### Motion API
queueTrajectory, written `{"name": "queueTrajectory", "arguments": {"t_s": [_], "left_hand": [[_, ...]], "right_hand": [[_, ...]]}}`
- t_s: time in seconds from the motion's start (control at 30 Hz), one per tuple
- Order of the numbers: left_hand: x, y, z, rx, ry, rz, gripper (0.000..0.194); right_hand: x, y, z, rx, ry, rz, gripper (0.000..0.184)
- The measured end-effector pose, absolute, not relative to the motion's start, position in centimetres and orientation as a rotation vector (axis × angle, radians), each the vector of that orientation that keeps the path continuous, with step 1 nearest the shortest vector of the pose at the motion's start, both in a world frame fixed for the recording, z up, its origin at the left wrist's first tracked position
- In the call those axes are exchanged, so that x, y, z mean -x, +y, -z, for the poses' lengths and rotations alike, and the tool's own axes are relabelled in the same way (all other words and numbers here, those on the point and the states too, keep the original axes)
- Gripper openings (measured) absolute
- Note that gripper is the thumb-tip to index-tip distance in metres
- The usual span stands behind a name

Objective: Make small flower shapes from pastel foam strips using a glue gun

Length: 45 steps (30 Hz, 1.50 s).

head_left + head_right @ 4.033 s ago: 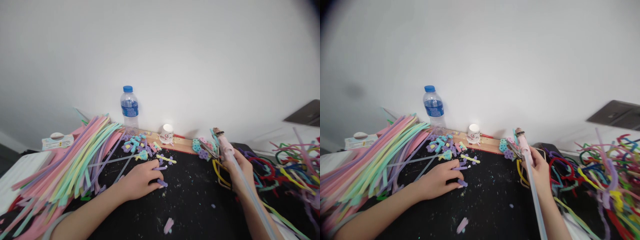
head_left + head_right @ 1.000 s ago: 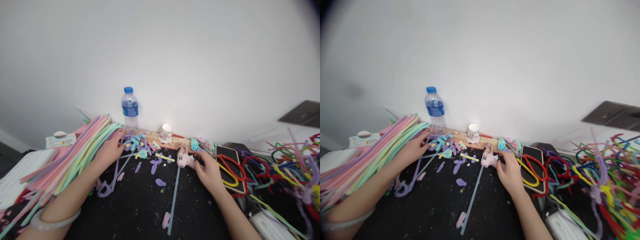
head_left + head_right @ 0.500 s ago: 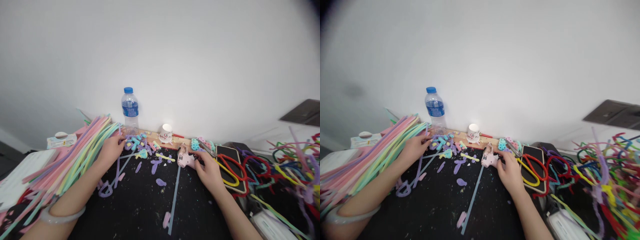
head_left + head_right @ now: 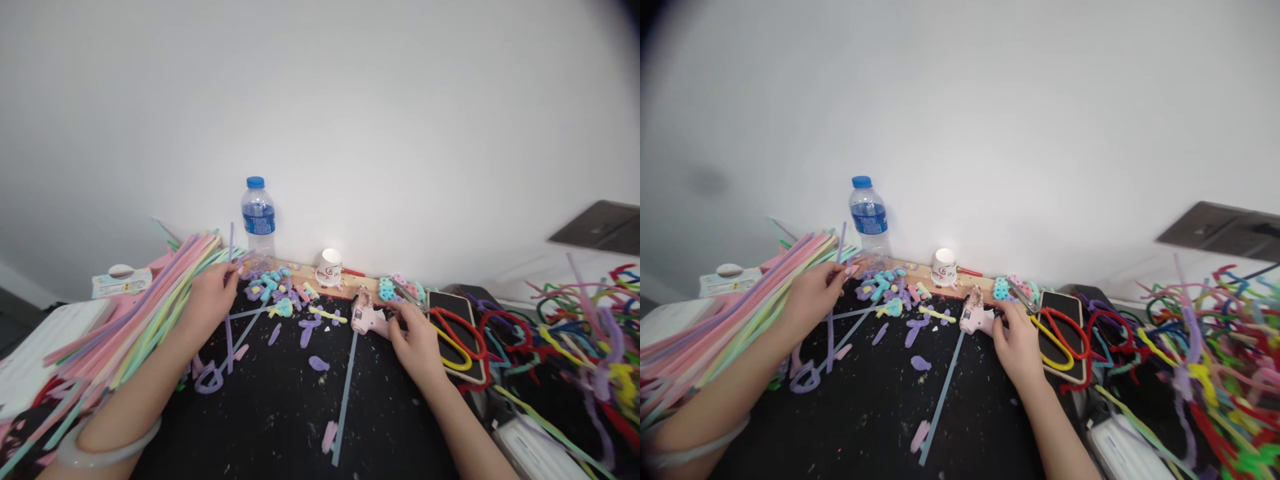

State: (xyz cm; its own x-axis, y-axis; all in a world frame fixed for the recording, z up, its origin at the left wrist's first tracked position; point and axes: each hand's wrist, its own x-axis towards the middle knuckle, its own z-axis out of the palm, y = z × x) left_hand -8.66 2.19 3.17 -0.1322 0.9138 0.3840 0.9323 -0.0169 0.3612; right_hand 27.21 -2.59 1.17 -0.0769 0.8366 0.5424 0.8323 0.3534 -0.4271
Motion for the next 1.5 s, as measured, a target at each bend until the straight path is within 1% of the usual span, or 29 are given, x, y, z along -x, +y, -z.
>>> {"name": "queueTrajectory", "arguments": {"t_s": [0.1, 0.17, 0.37, 0.47, 0.53, 0.63, 0.73, 0.8, 0.87, 0.97, 1.03, 1.13, 1.23, 1.4, 1.5], "left_hand": [[7.6, 0.9, -4.6, 2.22, -2.148, 1.174, 0.027], [6.7, 0.1, -5.5, 2.496, -2.124, 1.327, 0.026], [3.8, -2.4, -6.9, 3.213, -2.109, 1.276, 0.023], [2.5, -3.3, -6.6, 3.567, -1.979, 1.075, 0.023], [1.6, -3.8, -6.1, 3.746, -1.888, 0.903, 0.02], [0.7, -4.2, -5.2, 3.804, -1.894, 0.839, 0.018], [0.1, -4.5, -4.6, 3.818, -1.916, 0.836, 0.016], [-0.2, -4.6, -4.3, 3.818, -1.921, 0.897, 0.017], [-0.4, -4.6, -3.9, 3.804, -1.936, 1.032, 0.019], [-0.6, -4.5, -3.1, 3.725, -1.981, 1.319, 0.026], [-0.8, -4.4, -2.7, 3.644, -2.027, 1.446, 0.026], [-1.1, -4.6, -2.4, 3.545, -2.004, 1.404, 0.024], [-1.5, -5.0, -2.5, 3.464, -1.771, 1.321, 0.019], [-1.8, -5.4, -2.5, 3.412, -1.51, 1.406, 0.025], [-1.8, -5.5, -2.1, 3.433, -1.472, 1.403, 0.029]], "right_hand": [[-26.5, -3.1, -1.7, 1.411, -1.845, 0.025, 0.026], [-25.6, -3.8, -1.8, 1.368, -1.868, -0.001, 0.027], [-22.4, -6.1, -1.6, 1.228, -2.042, -0.214, 0.038], [-21.4, -6.8, -1.6, 1.182, -2.08, -0.309, 0.045], [-21.1, -6.9, -1.7, 1.126, -2.134, -0.328, 0.038], [-20.6, -6.9, -1.7, 1.041, -2.22, -0.296, 0.019], [-20.3, -7.0, -1.7, 1.083, -2.258, -0.29, 0.012], [-20.1, -7.0, -1.6, 1.143, -2.271, -0.306, 0.015], [-20.1, -7.0, -1.5, 1.198, -2.233, -0.326, 0.02], [-20.3, -6.7, -1.0, 1.25, -2.046, -0.375, 0.027], [-20.3, -6.6, -0.7, 1.282, -1.888, -0.412, 0.03], [-20.0, -6.8, -0.6, 1.296, -1.781, -0.5, 0.031], [-19.4, -7.4, -0.8, 1.263, -1.862, -0.596, 0.03], [-18.8, -7.9, -0.9, 1.192, -2.028, -0.626, 0.029], [-19.0, -7.8, -0.9, 1.166, -2.052, -0.743, 0.029]]}}
